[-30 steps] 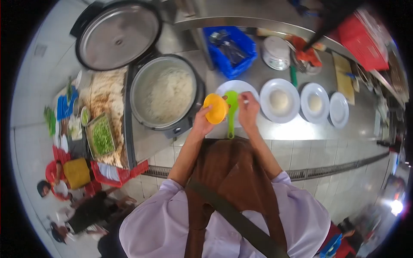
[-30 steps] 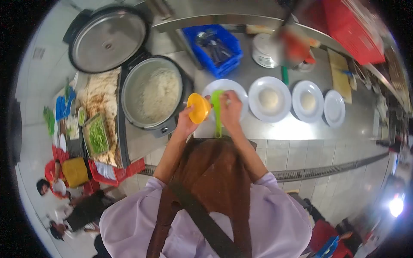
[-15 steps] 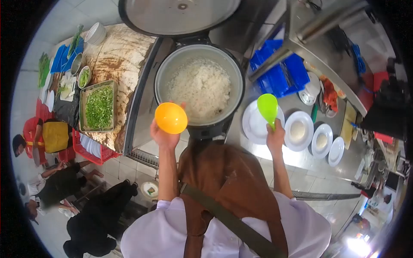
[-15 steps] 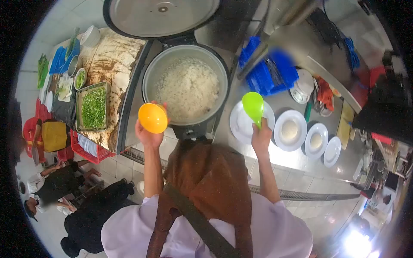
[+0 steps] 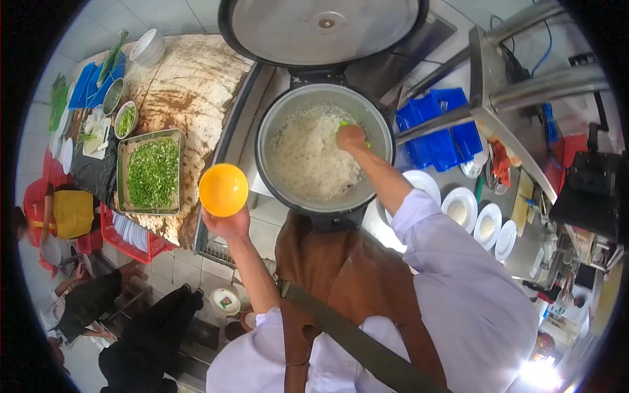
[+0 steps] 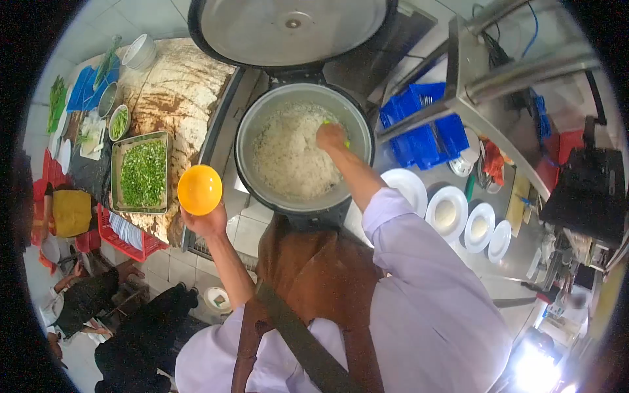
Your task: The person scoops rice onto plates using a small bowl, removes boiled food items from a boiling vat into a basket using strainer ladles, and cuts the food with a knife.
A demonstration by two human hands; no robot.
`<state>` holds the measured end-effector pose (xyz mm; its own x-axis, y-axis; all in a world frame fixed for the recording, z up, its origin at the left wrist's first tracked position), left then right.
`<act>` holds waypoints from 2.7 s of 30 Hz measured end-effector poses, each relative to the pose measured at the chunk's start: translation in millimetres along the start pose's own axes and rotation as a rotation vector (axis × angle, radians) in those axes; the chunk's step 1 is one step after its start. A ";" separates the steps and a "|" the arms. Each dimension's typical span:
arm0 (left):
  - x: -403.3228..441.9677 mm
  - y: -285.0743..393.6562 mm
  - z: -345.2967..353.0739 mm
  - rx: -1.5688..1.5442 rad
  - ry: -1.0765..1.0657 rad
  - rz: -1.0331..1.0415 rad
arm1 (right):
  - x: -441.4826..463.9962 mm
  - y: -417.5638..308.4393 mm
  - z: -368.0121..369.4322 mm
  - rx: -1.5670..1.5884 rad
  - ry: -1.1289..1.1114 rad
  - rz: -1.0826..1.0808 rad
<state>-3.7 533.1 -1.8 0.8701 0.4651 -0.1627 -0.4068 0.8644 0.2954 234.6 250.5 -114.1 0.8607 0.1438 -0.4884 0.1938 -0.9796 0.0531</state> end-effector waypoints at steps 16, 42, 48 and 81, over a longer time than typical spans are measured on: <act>9.6 4.7 -32.4 -0.077 0.142 0.097 | 58.6 -14.3 37.8 0.427 0.022 0.079; 38.1 -89.3 68.2 0.410 -0.014 -0.331 | -61.4 -12.2 -63.0 0.713 0.158 -0.207; 58.6 -166.0 52.9 0.726 0.190 -0.213 | -102.7 12.7 -77.5 0.878 0.240 -0.243; -1.7 -107.3 63.8 0.109 -0.056 -0.213 | 21.1 -58.3 25.3 0.268 0.040 -0.433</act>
<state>56.3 427.4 26.8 0.9484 0.2603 -0.1810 -0.1823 0.9148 0.3603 229.6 307.2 -149.6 0.7466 0.5447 -0.3819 0.4139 -0.8298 -0.3744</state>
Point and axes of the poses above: each hand's wrist, its own x-axis towards the middle knuckle, its own z-axis out of the palm, y = z × x, the point moved 2 cm from there along x, towards the middle knuckle, and after that the axes turned 4 degrees about -x, right-handed, at the moved point
